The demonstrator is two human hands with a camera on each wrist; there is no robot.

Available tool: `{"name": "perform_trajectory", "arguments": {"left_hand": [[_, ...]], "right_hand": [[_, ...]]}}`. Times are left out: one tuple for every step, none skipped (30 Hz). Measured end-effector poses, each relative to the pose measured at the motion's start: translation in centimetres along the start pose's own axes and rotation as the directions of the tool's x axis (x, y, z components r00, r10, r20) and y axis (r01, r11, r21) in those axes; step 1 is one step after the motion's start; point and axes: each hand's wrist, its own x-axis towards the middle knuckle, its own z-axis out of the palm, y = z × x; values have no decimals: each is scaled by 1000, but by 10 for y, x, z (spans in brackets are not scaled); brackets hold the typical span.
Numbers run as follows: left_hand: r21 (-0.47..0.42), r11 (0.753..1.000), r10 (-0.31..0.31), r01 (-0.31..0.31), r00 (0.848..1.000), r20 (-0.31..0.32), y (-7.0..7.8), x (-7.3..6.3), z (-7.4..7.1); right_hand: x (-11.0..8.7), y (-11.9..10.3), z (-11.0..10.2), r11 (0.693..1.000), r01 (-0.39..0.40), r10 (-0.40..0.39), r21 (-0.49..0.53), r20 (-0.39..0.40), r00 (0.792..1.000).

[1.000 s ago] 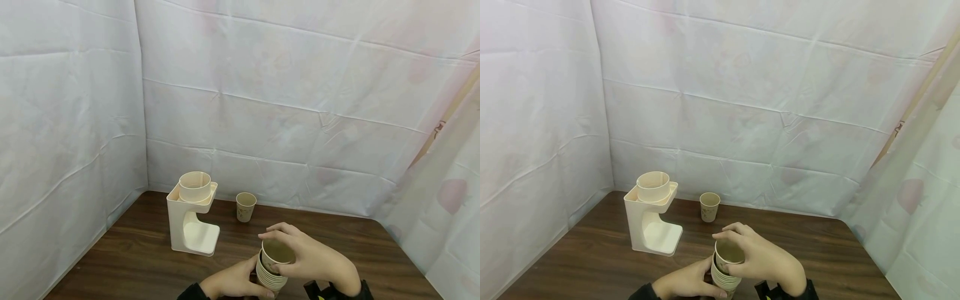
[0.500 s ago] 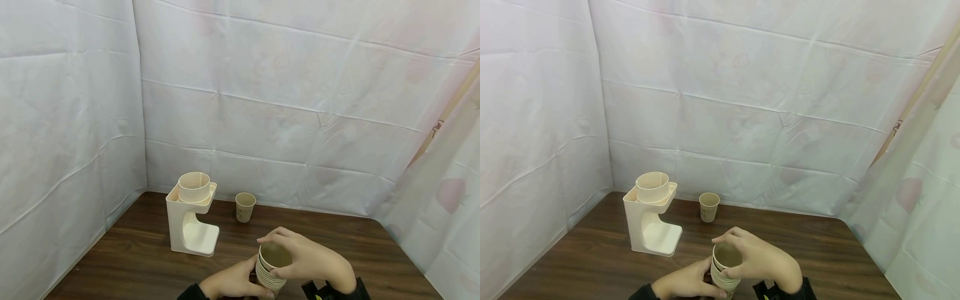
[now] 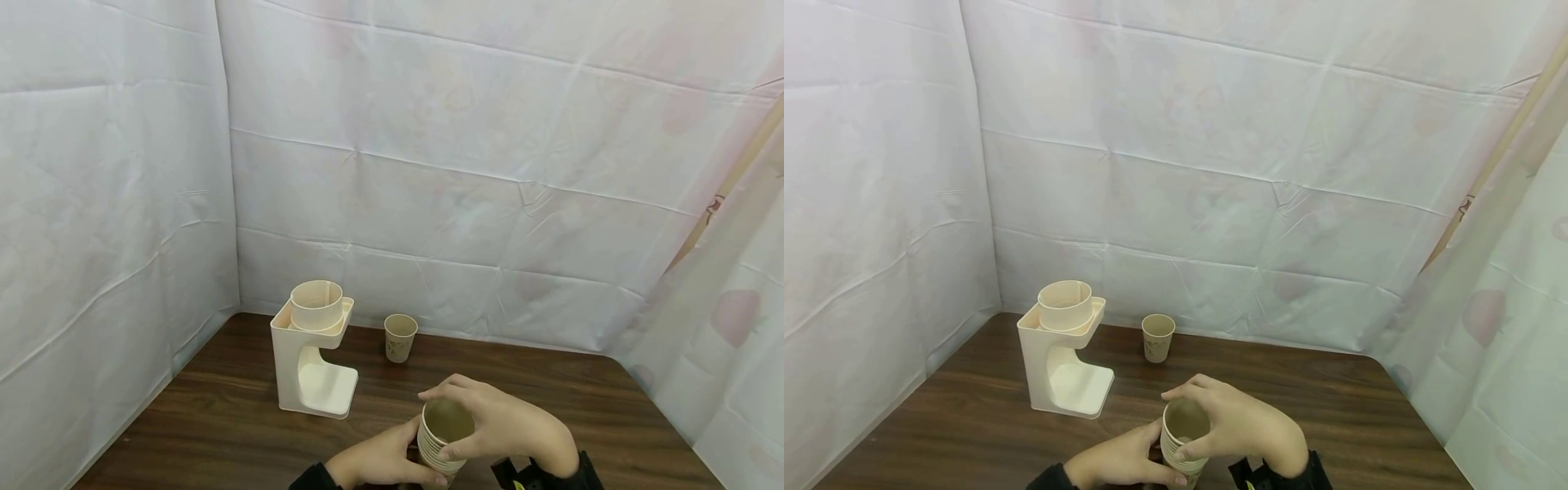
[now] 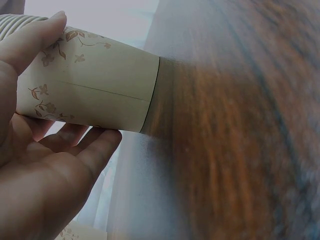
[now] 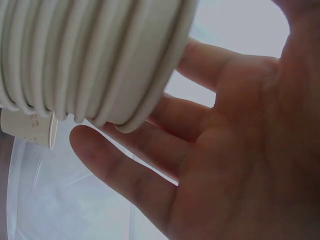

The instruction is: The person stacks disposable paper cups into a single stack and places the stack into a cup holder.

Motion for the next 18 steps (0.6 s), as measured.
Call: {"name": "perform_trajectory", "arguments": {"left_hand": [[-2,1000,0,0,1000,3,0,0,0],[-4,1000,-3,3,1000,5,-1,0,0],[-5,1000,-4,4,1000,6,-1,0,0],[-6,1000,-6,6,1000,7,-1,1,0],[-5,1000,-6,6,1000,7,-1,1,0],[-5,1000,-7,7,1000,8,-2,1,0],[-6,1000,-6,7,1000,11,-2,1,-1],[-10,1000,-7,7,1000,13,-3,1,-1],[-12,1000,-7,7,1000,14,-3,1,-1],[-14,1000,-5,5,1000,15,-3,1,-1],[-14,1000,-4,4,1000,16,-3,1,-1],[-15,1000,-4,5,1000,16,-3,1,-1],[-13,1000,-4,4,1000,15,-3,1,-1],[-11,1000,-3,4,1000,13,-3,1,-1],[-8,1000,-3,3,1000,13,-3,1,-1],[-6,1000,-2,2,1000,13,-3,1,-1],[-5,1000,-2,2,1000,13,-4,1,-1],[-5,1000,-2,2,1000,12,-4,1,-1]], "right_hand": [[0,0,0,1000,-2,2,1,2,1000],[0,-1,0,1000,-4,4,2,4,1000],[0,-1,0,1000,-5,5,1,4,1000],[0,-1,0,1000,-5,5,3,6,1000],[0,-1,0,1000,-7,7,3,7,1000],[0,-1,0,1000,-9,9,6,9,1000],[0,-1,0,1000,-13,13,8,10,1000],[0,-2,0,1000,-17,17,13,12,1000],[0,-1,0,1000,-21,21,17,15,1000],[0,-1,0,999,-27,26,21,18,999],[0,-1,1,999,-31,30,21,19,999],[1,-1,1,999,-32,32,22,21,999],[0,-1,1,999,-33,33,22,22,999],[0,-1,1,999,-33,32,22,23,999],[0,-1,1,999,-32,31,22,25,999],[0,-1,1,999,-30,29,21,25,999],[0,0,1,999,-27,27,21,26,999],[0,0,1,999,-25,24,22,27,999]]}}
